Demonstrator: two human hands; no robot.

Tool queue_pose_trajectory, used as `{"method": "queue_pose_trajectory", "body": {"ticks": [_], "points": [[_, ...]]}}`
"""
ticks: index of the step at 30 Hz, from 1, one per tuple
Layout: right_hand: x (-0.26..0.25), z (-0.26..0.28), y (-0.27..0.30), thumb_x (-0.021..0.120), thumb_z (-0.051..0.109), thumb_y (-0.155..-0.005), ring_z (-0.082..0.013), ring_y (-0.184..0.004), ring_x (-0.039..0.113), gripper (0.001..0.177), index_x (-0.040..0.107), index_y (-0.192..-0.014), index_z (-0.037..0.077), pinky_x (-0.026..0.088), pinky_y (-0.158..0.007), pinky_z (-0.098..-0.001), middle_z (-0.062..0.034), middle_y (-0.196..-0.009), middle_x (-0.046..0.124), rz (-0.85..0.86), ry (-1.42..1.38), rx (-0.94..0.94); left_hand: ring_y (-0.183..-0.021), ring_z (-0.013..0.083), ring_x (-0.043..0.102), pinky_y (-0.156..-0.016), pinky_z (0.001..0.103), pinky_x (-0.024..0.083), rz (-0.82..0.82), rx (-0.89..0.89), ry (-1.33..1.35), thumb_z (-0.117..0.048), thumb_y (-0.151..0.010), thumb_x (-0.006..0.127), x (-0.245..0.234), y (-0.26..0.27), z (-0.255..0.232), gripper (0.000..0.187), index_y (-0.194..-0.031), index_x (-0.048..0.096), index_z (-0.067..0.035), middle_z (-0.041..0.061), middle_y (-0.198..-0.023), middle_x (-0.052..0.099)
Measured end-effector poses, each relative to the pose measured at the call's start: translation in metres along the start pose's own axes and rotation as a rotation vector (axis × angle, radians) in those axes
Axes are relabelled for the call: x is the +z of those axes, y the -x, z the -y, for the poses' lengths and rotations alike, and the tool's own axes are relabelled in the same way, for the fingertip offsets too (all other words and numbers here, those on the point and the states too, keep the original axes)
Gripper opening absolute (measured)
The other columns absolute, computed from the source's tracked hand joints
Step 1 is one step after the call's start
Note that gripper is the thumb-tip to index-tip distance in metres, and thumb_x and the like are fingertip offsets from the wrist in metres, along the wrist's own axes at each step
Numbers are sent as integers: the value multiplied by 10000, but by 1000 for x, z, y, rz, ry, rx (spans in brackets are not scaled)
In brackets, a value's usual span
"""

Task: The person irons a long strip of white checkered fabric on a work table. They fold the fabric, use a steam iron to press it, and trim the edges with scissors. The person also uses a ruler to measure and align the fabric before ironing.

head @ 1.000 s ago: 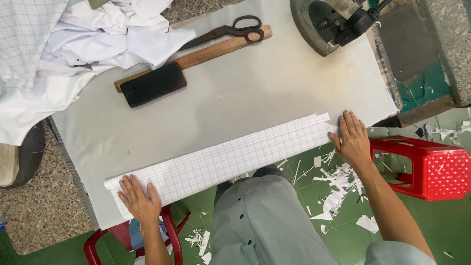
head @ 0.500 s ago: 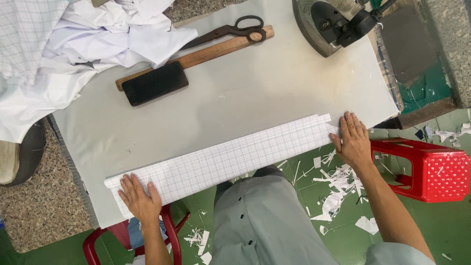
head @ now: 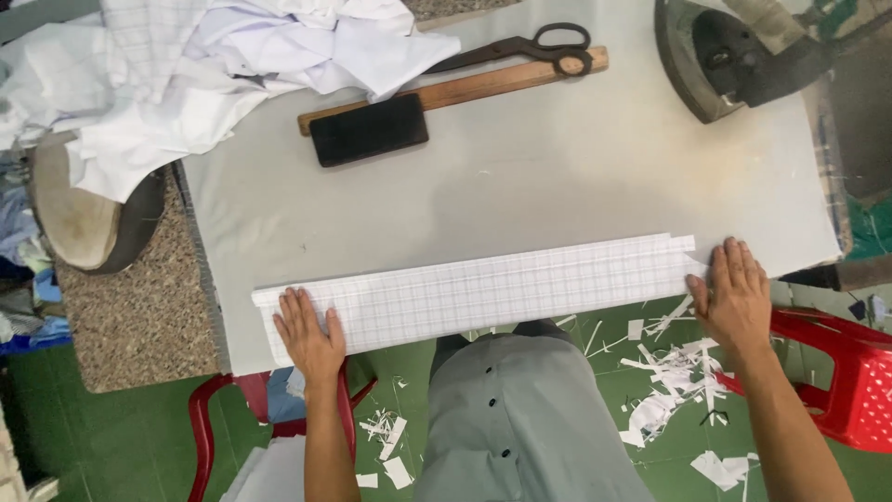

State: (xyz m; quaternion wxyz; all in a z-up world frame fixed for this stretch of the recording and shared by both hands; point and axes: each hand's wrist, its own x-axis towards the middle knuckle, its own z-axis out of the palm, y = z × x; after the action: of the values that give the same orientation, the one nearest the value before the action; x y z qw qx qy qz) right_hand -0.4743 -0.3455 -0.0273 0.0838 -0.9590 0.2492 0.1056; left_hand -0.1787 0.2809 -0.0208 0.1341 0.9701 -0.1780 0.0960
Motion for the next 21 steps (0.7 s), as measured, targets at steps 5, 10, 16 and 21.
{"method": "queue_pose_trajectory", "body": {"ticks": [5, 10, 16, 21], "points": [[-5, 6, 3, 123, 615, -1086, -391, -1581, 219, 870, 292, -1626, -46, 208, -1240, -580, -261, -1705, 253, -46, 21, -42, -1542, 416, 313, -1279, 585, 178, -10, -21, -3, -340, -1089, 446, 1, 0, 0, 634, -1583, 346, 45, 269, -1623, 377], [2, 1, 4, 60, 672, -1083, -390, -1591, 207, 933, 293, -1637, -42, 224, -1228, -582, -251, -1725, 237, -45, 43, -48, -1548, 421, 297, -1283, 574, 178, -14, -70, -8, -395, -1092, 396, 7, 4, 2, 663, -1598, 308, 25, 266, -1637, 350], [-4, 5, 5, 92, 648, -1085, -409, -1584, 171, 915, 263, -1626, -70, 139, -1247, -579, -273, -1716, 204, -3, -66, -22, -1548, 440, 263, -1285, 570, 128, -197, -329, -116, -340, -1029, 488, 17, 19, 3, 726, -1552, 326, 137, 318, -1626, 322], [-11, 20, 8, 434, 239, -1179, -514, -1540, 459, 635, 552, -1563, -252, 399, -1228, -575, -428, -1651, 495, -268, 7, -209, -1536, 446, 293, -1285, 561, 152, -194, -367, -108, -350, -1079, 431, 10, 27, 4, 679, -1545, 328, 132, 331, -1606, 340]]}}
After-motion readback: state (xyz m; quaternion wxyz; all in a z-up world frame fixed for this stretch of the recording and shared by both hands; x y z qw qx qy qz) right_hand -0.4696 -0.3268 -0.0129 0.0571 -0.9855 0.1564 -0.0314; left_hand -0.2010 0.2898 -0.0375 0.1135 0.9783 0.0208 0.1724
